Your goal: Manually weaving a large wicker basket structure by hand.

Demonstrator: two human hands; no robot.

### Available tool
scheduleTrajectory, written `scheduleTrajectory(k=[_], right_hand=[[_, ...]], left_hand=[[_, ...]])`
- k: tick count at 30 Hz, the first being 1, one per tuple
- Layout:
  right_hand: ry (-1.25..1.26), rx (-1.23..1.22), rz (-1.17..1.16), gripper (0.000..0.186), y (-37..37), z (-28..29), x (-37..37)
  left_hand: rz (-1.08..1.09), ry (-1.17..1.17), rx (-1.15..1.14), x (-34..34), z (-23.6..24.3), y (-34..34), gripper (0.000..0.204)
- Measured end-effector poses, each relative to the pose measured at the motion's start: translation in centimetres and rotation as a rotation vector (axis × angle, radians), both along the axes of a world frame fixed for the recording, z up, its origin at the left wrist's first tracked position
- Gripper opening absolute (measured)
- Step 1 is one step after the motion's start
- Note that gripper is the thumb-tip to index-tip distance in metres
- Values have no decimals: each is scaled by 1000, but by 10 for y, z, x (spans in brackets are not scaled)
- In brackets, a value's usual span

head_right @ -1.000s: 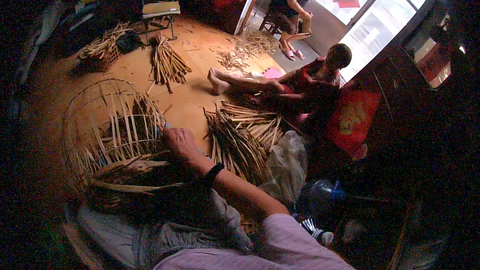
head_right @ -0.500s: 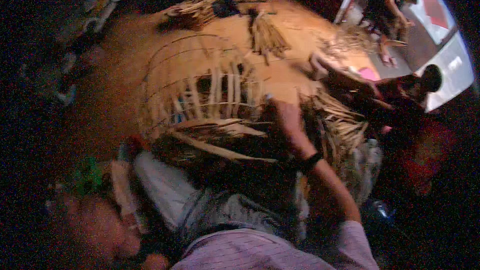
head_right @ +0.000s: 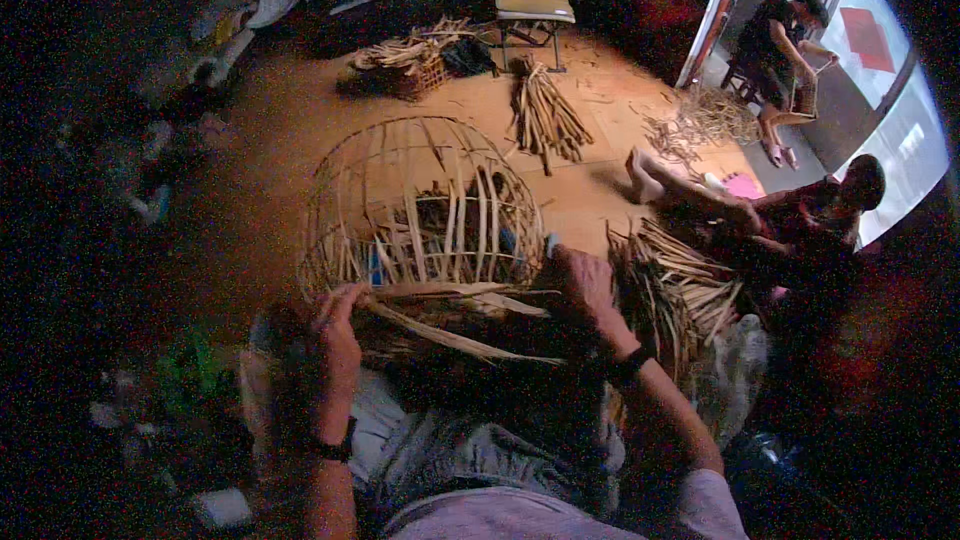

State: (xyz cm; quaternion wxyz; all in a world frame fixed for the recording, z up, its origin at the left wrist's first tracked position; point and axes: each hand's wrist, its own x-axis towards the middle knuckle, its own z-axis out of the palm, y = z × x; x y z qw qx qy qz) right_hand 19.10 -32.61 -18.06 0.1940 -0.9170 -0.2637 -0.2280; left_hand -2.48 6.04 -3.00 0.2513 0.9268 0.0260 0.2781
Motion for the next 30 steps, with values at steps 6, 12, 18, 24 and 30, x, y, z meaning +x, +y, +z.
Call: scheduleTrajectory(k=[6, 12, 18, 24, 30], right_hand=[[-39, -14, -4, 38, -10, 32, -15], [511, 441, 14, 23, -18, 50, -6], [345, 716, 61, 18, 42, 197, -77], [517, -8, 333, 32, 113, 140, -143], [1070, 300, 542, 24, 103, 127, -158]], left_hand=[[-165, 84, -183, 22, -1, -10, 52], [-351, 279, -467, 33, -2, 7, 44], [-348, 255, -598, 14, 0, 15, 43], [-330, 232, -513, 19, -20, 16, 49], [-377, 230, -562, 16, -9, 23, 60]])
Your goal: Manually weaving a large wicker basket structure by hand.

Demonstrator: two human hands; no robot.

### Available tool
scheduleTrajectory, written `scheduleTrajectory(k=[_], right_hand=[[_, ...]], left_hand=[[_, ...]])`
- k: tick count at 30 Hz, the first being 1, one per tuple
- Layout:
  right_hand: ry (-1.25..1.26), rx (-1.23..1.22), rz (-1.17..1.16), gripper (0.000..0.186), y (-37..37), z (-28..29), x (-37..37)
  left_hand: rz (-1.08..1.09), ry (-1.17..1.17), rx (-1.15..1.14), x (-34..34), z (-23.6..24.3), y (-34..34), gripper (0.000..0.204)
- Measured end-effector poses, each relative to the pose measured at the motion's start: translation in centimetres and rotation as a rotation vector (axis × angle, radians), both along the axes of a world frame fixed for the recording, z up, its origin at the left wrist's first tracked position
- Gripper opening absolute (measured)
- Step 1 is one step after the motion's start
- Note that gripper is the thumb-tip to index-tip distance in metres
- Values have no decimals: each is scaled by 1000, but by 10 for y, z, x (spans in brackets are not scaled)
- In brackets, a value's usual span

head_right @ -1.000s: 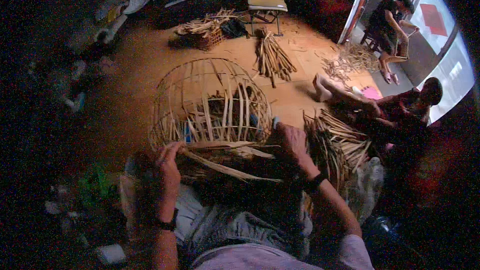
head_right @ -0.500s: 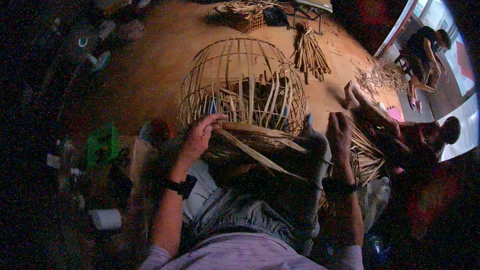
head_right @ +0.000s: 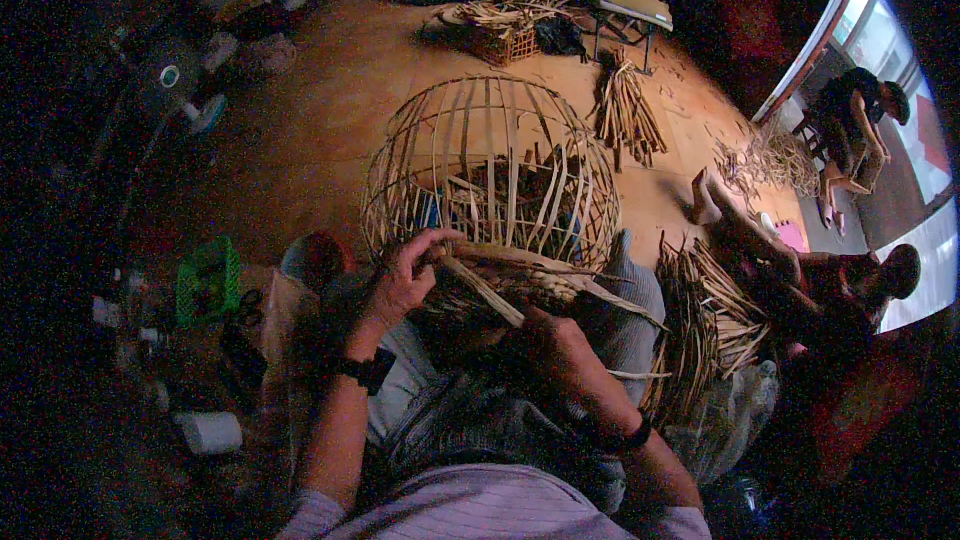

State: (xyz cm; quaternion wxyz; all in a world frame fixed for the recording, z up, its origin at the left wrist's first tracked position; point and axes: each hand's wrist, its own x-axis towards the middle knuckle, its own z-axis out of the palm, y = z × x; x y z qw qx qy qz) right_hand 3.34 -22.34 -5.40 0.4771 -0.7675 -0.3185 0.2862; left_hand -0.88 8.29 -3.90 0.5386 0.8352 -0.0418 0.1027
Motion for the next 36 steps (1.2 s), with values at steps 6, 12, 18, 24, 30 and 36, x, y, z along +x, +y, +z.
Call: scheduleTrajectory(k=[6, 12, 18, 24, 30, 36], right_hand=[[583, 52, -166, 17, -9, 95, -5], [857, 430, -198, 45, 27, 146, 12], [646, 909, -21, 59, 20, 142, 65], [172, 268, -136, 44, 60, 84, 55], [91, 410, -120, 33, 117, 61, 66], [476, 552, -234, 34, 114, 59, 129]], left_hand=[[-26, -32, 22, -5, -1, 1, 60], [55, -110, 66, 1, 4, -16, 40], [299, -62, 78, 6, -22, -19, 31], [333, -134, -78, 17, -44, -23, 23], [179, -85, -508, 23, -79, 4, 31], [337, -38, 133, 5, -38, -23, 36]])
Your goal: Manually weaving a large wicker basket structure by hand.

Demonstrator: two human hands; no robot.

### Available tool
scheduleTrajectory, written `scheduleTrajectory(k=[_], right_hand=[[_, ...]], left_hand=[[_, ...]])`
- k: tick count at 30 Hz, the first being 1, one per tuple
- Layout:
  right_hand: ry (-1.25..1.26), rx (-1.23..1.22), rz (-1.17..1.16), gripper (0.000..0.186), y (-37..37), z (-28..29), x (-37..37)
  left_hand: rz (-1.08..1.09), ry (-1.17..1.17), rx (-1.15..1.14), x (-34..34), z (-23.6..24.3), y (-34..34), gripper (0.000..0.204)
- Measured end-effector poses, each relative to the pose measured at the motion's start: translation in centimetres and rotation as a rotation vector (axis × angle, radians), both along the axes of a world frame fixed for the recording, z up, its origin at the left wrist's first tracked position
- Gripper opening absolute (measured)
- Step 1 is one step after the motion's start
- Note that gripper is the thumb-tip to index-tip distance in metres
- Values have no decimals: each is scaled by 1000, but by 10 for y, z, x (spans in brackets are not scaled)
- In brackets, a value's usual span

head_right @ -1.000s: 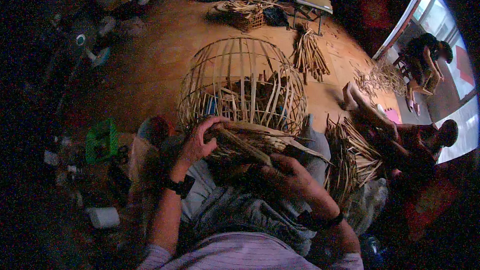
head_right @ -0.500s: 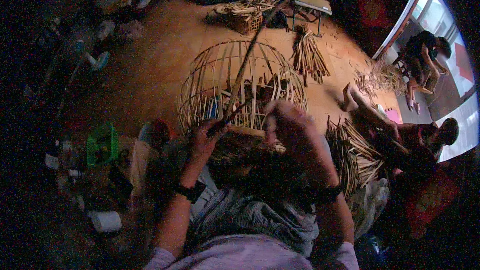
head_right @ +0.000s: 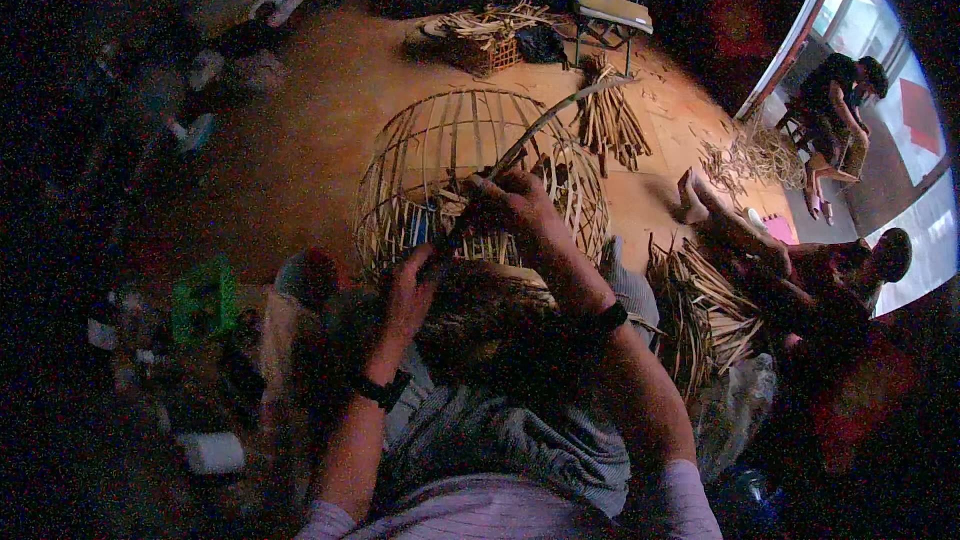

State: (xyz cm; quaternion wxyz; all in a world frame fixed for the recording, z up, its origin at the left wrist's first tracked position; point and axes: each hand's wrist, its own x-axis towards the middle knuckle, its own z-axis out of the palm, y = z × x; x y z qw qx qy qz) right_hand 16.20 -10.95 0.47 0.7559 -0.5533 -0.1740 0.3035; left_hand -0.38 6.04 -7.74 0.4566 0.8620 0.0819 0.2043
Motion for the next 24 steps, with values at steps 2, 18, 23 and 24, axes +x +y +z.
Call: scheduleTrajectory(k=[2, 18, 23, 24], right_hand=[[-34, -9, 6, 34, 1, 7, 4], [-1253, -468, 7, 13, 40, 1, 19], [-1213, -757, -16, 21, 56, -53, 33], [-1235, -722, -25, 22, 60, -47, 26]], left_hand=[[-2, 110, -59, 0, 18, -10, 37], [28, 278, 561, 5, 44, -33, 50], [10, -50, 460, 10, 28, -33, 49], [21, -2, 448, 6, 26, -29, 48]])
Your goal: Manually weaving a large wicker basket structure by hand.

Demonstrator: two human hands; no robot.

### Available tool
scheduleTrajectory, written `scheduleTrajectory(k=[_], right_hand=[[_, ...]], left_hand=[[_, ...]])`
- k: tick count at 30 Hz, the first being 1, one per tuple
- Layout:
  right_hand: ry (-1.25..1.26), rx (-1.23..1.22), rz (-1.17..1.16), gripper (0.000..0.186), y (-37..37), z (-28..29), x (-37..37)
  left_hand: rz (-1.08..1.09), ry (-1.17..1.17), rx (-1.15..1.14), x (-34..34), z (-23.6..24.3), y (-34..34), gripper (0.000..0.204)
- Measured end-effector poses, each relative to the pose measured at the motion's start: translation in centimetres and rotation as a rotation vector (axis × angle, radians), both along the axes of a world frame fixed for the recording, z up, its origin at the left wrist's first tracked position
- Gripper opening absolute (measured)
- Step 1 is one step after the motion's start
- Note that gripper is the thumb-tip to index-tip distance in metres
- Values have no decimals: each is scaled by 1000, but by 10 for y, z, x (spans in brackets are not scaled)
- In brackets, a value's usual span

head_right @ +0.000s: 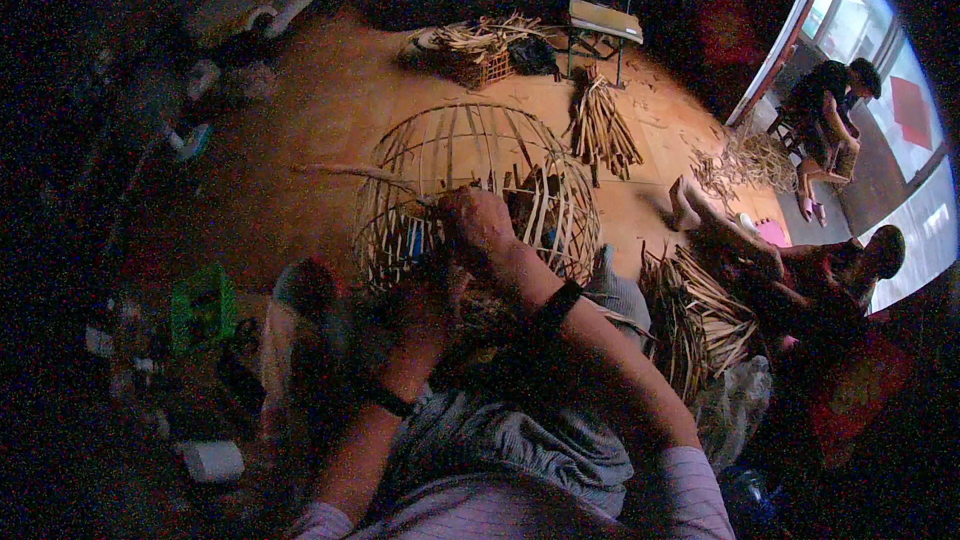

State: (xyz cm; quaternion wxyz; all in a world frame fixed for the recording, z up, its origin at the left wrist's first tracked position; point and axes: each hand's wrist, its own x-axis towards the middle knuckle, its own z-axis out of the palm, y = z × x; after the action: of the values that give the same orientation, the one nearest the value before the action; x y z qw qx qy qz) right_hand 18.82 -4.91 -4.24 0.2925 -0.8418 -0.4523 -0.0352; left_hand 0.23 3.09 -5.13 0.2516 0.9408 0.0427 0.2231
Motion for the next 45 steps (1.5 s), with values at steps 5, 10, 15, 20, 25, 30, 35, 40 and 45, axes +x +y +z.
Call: scheduleTrajectory(k=[5, 10, 15, 20, 25, 30, 35, 40, 45], right_hand=[[97, 342, 72, 14, -22, -31, 24], [353, 393, 168, 24, -34, 23, -12], [1196, 685, -4, 33, -59, 52, -34], [517, 716, -118, 31, -59, 21, -57], [735, 854, -254, 30, -75, 13, -90], [934, 966, -241, 31, -86, 0, -96], [987, 864, -218, 31, -121, -20, -121], [1294, 930, -175, 29, -140, -15, -88], [1312, 979, -139, 32, -106, 33, -51]], left_hand=[[52, -33, -235, 7, 42, -19, 39], [105, -200, -315, 11, 11, -14, 33], [261, -151, -385, 27, -34, -17, 29], [231, -178, -451, 33, -24, -16, 22], [210, -207, -438, 33, -26, -9, 26], [91, -192, -749, 31, -17, -7, 30], [-108, 43, -815, 17, -13, 16, 47], [-255, 26, -871, 7, -6, 36, 35], [-159, -59, -793, 4, -13, 29, 29]])
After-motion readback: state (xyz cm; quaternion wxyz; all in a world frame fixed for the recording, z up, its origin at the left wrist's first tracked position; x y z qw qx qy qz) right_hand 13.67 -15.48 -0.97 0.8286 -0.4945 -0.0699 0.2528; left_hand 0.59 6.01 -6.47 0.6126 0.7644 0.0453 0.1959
